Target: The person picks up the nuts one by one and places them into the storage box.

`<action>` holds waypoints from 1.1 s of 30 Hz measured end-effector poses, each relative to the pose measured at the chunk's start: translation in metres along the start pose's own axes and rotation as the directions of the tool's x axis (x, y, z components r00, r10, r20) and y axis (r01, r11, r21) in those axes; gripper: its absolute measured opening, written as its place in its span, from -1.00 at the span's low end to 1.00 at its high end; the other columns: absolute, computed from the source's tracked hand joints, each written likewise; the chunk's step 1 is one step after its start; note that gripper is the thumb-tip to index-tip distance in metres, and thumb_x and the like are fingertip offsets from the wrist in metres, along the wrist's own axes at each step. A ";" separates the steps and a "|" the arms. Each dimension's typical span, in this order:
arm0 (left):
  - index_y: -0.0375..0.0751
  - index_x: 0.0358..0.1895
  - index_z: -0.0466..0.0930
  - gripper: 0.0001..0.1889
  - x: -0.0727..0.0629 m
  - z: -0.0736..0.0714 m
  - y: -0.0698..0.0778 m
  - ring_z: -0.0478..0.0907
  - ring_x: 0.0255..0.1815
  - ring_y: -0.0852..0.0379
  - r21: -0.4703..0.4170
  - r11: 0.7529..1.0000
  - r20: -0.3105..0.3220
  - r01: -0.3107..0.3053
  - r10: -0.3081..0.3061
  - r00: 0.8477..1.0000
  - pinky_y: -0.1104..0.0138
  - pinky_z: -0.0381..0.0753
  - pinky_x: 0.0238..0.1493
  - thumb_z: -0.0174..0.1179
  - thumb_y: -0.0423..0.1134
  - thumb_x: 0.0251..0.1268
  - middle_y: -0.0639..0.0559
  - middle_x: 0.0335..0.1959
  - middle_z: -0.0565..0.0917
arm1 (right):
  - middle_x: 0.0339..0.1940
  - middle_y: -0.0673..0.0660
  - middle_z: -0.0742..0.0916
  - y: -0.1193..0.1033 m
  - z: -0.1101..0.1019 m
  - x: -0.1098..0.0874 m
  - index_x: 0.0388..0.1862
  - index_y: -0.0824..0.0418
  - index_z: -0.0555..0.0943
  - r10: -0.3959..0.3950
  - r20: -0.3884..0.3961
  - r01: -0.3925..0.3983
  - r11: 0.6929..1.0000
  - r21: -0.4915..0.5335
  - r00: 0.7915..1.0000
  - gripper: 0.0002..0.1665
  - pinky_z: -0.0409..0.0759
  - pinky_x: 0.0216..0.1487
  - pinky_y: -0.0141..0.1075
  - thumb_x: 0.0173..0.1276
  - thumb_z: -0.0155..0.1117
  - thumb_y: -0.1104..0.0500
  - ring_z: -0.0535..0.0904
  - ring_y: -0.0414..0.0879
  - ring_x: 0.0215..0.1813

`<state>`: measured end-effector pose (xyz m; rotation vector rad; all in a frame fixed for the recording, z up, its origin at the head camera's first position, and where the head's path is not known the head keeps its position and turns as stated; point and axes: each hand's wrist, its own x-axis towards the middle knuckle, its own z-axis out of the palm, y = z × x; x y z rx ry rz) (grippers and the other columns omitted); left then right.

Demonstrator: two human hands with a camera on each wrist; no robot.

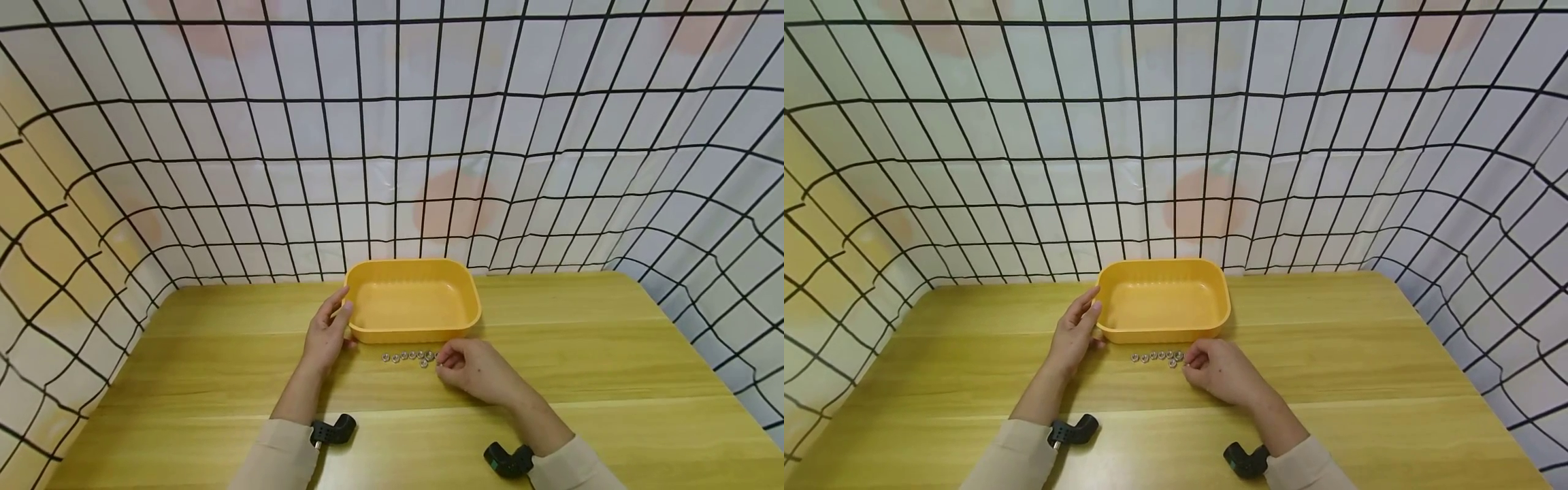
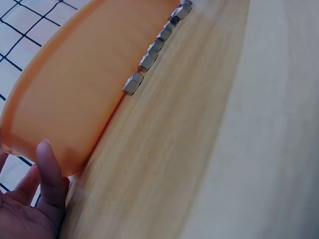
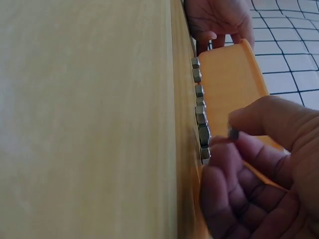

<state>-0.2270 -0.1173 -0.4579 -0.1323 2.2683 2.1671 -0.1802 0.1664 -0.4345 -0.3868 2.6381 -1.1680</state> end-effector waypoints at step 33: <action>0.25 0.48 0.41 -0.53 0.000 -0.001 -0.001 0.55 0.15 -0.14 -0.018 1.000 -0.008 0.012 -0.012 1.000 0.43 0.71 -0.40 0.09 0.04 0.58 -0.10 0.48 0.36 | -0.32 -0.03 0.76 -0.036 -0.016 0.015 -0.17 0.08 0.74 -0.129 -0.235 0.136 0.991 0.017 0.963 -0.91 0.69 -0.24 -0.42 0.37 0.45 0.14 0.63 -0.15 -0.27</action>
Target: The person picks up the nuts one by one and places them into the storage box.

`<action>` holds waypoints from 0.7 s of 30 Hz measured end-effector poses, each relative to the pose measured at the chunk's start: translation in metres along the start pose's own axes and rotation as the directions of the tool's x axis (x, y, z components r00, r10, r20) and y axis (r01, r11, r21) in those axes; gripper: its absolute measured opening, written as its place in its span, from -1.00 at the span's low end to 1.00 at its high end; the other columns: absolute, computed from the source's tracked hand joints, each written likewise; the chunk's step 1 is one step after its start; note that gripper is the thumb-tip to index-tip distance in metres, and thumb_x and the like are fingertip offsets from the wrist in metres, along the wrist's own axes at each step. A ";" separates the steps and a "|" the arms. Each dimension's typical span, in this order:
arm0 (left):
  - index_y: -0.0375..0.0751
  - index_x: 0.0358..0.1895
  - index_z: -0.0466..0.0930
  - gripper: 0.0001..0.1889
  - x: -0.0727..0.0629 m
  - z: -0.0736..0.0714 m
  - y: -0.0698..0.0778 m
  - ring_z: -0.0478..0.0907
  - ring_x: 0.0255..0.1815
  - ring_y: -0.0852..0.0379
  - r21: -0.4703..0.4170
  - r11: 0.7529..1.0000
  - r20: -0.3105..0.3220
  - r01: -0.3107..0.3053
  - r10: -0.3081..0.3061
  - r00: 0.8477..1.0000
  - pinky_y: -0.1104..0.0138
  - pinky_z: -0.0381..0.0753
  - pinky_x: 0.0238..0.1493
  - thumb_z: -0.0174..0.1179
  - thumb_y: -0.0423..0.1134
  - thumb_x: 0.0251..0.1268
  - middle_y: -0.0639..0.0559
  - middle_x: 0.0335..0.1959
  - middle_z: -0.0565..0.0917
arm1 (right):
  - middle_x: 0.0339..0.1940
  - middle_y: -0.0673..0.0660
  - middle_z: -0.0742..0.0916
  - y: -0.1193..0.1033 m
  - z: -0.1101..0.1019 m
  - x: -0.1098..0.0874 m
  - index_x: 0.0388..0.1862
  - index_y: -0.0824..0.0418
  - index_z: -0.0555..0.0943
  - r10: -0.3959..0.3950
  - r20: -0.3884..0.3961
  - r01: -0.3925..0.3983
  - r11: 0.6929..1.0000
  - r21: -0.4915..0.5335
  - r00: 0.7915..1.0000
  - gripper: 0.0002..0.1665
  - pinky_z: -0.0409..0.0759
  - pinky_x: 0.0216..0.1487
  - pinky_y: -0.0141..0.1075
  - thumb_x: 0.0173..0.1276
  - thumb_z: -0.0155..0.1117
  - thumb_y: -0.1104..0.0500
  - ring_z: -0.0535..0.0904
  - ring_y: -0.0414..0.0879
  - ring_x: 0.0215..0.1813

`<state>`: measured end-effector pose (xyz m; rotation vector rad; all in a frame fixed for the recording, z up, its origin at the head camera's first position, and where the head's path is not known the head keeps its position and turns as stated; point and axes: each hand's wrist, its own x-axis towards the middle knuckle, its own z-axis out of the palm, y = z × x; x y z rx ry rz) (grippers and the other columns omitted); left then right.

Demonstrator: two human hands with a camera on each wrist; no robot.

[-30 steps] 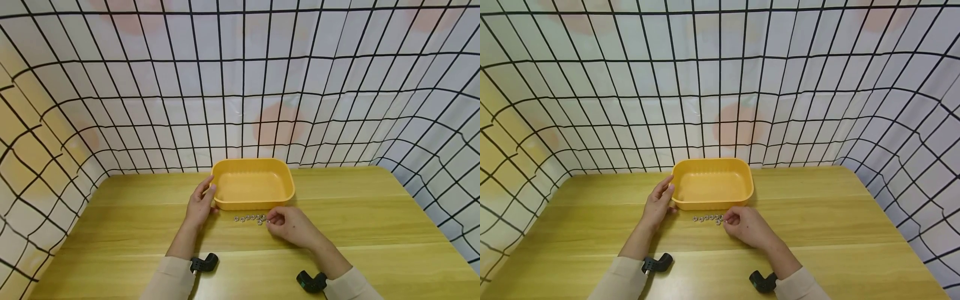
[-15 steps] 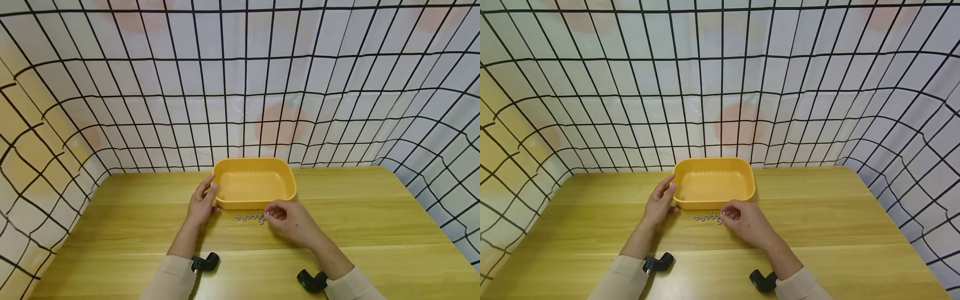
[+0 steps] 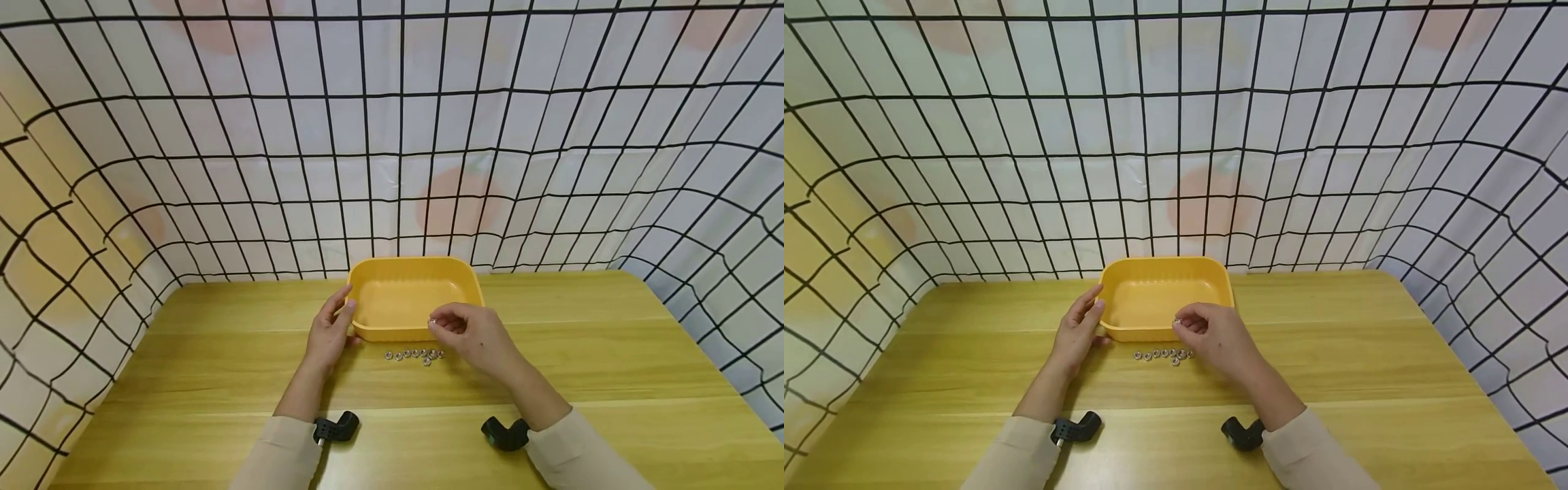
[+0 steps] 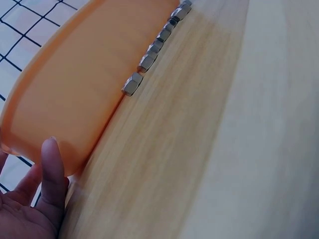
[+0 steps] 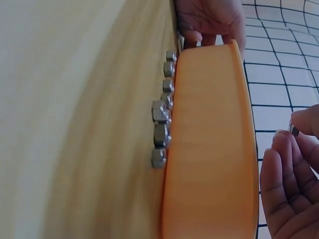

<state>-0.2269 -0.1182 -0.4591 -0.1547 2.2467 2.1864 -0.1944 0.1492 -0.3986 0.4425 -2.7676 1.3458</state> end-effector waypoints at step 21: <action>0.24 0.49 0.39 -0.52 -0.001 0.001 0.000 0.54 0.21 -0.16 0.000 1.000 0.008 -0.007 0.007 1.000 0.42 0.71 -0.40 0.08 0.04 0.59 -0.08 0.52 0.34 | -0.36 -0.04 0.74 0.006 -0.003 0.041 -0.20 0.06 0.72 -0.005 0.000 0.005 0.990 -0.138 1.000 -0.83 0.64 -0.31 -0.37 0.40 0.42 0.00 0.59 -0.16 -0.32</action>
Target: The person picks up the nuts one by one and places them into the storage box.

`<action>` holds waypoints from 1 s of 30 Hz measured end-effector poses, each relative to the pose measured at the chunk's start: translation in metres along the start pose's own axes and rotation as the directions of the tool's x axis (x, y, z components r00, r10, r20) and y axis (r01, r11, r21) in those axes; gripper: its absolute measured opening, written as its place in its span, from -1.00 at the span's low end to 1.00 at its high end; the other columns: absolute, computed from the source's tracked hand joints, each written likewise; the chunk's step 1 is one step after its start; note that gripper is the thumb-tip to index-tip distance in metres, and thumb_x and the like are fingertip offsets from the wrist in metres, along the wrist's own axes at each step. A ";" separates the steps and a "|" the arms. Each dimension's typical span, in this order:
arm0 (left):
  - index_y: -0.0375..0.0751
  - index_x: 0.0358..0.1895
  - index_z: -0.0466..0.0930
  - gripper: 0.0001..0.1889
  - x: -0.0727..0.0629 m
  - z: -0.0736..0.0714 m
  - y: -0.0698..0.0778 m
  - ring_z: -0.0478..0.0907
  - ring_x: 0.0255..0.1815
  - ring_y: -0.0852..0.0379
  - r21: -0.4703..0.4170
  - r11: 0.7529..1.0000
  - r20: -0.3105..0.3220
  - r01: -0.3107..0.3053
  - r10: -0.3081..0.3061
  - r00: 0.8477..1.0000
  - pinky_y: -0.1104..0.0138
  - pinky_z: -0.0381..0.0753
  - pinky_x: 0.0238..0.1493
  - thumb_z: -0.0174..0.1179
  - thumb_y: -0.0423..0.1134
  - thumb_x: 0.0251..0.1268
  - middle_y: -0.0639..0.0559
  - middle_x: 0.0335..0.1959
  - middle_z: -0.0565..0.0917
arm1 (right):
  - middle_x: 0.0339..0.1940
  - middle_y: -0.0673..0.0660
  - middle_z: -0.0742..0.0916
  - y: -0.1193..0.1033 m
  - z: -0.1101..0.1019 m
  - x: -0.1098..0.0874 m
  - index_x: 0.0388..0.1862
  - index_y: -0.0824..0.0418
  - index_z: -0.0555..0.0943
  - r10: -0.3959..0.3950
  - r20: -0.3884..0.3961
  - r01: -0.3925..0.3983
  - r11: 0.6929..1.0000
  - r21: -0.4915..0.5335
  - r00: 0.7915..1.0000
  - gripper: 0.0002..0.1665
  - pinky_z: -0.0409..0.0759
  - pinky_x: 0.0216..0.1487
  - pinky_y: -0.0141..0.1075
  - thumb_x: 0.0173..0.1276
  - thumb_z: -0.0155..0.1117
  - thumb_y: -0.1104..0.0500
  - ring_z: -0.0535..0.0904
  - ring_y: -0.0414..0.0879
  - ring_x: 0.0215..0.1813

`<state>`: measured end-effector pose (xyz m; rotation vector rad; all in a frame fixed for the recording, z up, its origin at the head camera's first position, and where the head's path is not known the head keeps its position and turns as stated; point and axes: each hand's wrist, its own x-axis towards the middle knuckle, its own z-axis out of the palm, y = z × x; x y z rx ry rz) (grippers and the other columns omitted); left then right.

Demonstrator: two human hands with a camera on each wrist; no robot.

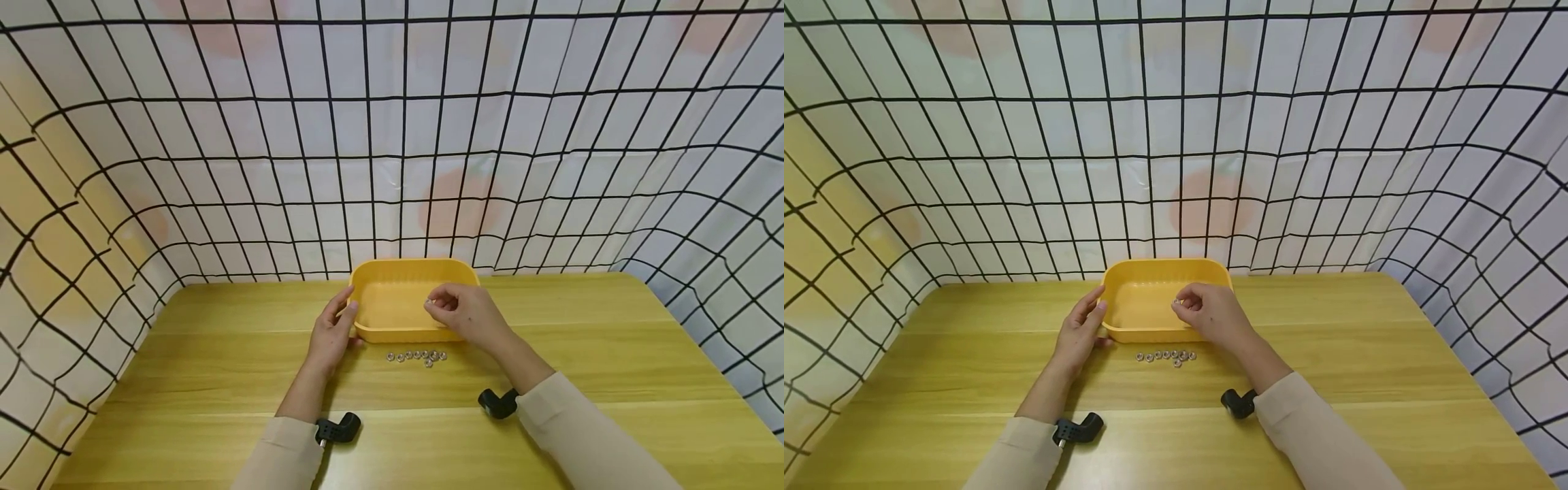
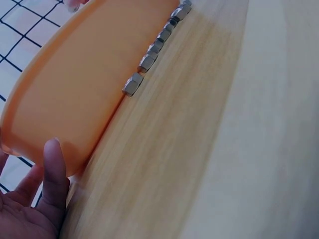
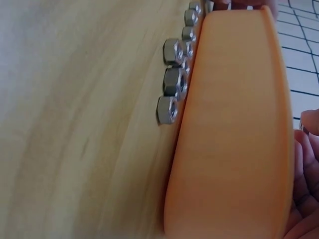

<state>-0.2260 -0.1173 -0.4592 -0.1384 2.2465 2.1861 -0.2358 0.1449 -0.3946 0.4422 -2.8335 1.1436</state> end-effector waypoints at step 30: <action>0.20 0.49 0.40 -0.52 0.001 0.001 0.000 0.51 0.27 -0.16 -0.017 1.000 -0.012 0.000 0.000 1.000 0.41 0.72 -0.44 0.11 -0.01 0.58 -0.13 0.54 0.29 | -0.34 0.05 0.73 0.009 0.019 0.042 -0.09 0.04 0.72 0.093 0.042 -0.094 0.995 0.027 0.995 -0.78 0.47 -0.44 -0.34 0.43 0.37 -0.04 0.49 -0.10 -0.44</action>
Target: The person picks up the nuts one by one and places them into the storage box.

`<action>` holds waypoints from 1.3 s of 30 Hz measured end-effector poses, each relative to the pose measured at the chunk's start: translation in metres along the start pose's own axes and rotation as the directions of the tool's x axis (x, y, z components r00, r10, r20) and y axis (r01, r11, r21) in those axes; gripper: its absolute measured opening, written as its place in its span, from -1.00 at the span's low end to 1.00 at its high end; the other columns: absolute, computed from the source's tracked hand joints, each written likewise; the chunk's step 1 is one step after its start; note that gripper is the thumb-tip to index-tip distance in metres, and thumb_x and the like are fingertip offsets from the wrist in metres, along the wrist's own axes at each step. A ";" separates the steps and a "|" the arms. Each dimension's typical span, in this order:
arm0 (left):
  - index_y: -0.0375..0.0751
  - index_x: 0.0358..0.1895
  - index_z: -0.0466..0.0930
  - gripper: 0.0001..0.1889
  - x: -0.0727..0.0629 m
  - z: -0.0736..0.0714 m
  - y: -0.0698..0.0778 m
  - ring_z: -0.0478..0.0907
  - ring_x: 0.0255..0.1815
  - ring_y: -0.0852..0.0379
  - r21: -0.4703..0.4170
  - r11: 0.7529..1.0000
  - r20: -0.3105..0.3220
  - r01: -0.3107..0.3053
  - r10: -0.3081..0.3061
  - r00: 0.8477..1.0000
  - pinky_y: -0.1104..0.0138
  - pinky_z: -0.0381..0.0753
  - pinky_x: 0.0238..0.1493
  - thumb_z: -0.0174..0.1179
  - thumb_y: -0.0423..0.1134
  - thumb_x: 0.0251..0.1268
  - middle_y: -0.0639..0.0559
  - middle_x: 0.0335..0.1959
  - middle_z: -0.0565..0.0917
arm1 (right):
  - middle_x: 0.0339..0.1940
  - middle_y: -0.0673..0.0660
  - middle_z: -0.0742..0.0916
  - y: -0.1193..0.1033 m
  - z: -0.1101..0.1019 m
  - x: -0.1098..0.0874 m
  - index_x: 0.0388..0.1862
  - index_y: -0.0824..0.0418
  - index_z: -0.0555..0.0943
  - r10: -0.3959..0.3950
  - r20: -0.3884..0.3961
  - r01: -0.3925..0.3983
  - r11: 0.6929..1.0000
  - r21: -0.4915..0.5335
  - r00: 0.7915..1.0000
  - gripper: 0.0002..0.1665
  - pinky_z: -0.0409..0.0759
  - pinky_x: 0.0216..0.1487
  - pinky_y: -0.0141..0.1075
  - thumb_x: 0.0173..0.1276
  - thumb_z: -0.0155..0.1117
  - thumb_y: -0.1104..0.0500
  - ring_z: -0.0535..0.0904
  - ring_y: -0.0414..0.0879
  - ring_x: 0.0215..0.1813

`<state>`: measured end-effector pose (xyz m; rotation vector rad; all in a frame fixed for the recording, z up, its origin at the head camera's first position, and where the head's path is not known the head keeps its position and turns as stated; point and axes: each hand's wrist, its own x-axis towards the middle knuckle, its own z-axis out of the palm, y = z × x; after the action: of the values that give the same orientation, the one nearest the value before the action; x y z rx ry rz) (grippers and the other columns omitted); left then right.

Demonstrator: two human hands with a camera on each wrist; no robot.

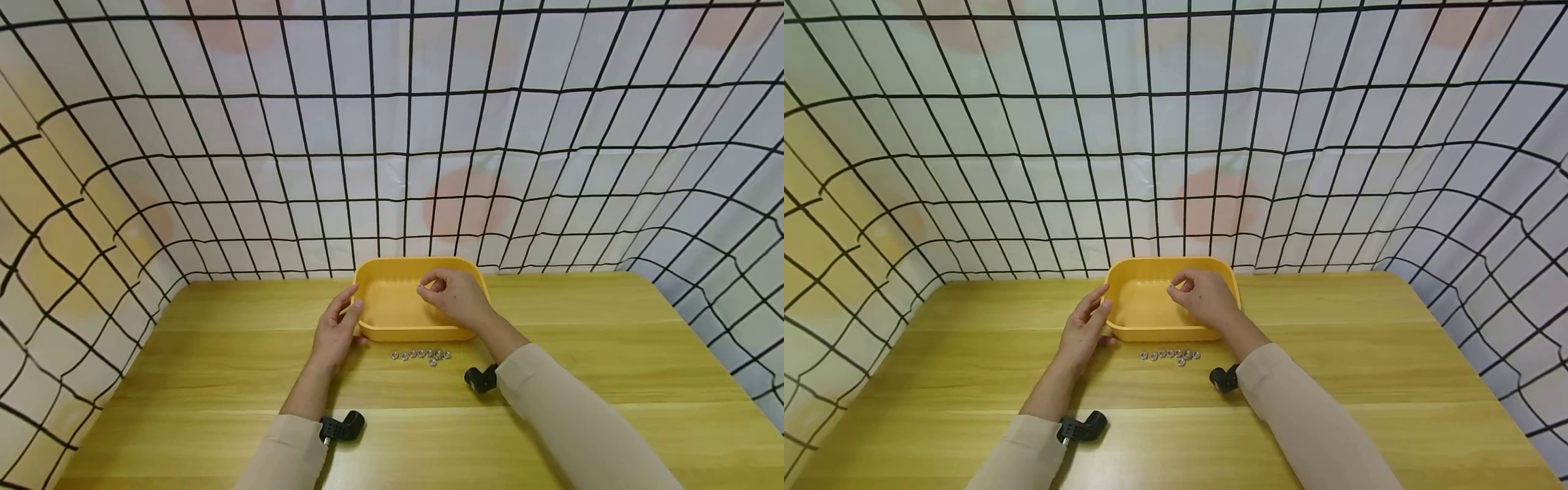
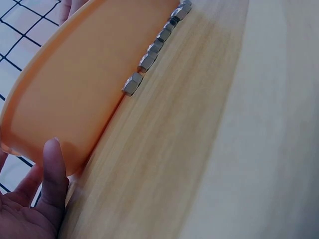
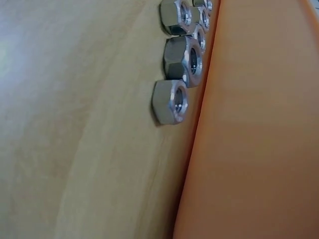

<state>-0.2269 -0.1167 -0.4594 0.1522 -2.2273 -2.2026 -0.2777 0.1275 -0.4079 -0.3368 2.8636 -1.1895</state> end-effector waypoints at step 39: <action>0.03 0.40 0.48 -0.52 0.002 -0.001 -0.001 0.37 0.45 -0.19 -0.011 1.000 -0.024 -0.015 0.015 1.000 0.39 0.72 -0.48 0.26 -0.08 0.48 -0.22 0.52 0.27 | -0.32 0.07 0.70 -0.002 -0.002 -0.005 -0.06 0.07 0.72 0.033 -0.040 -0.030 0.998 0.059 0.999 -0.75 0.47 -0.43 -0.35 0.42 0.39 -0.03 0.48 -0.09 -0.42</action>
<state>-0.2284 -0.1173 -0.4602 0.1602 -2.1965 -2.1934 -0.2722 0.1286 -0.4051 -0.2680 2.8498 -1.2862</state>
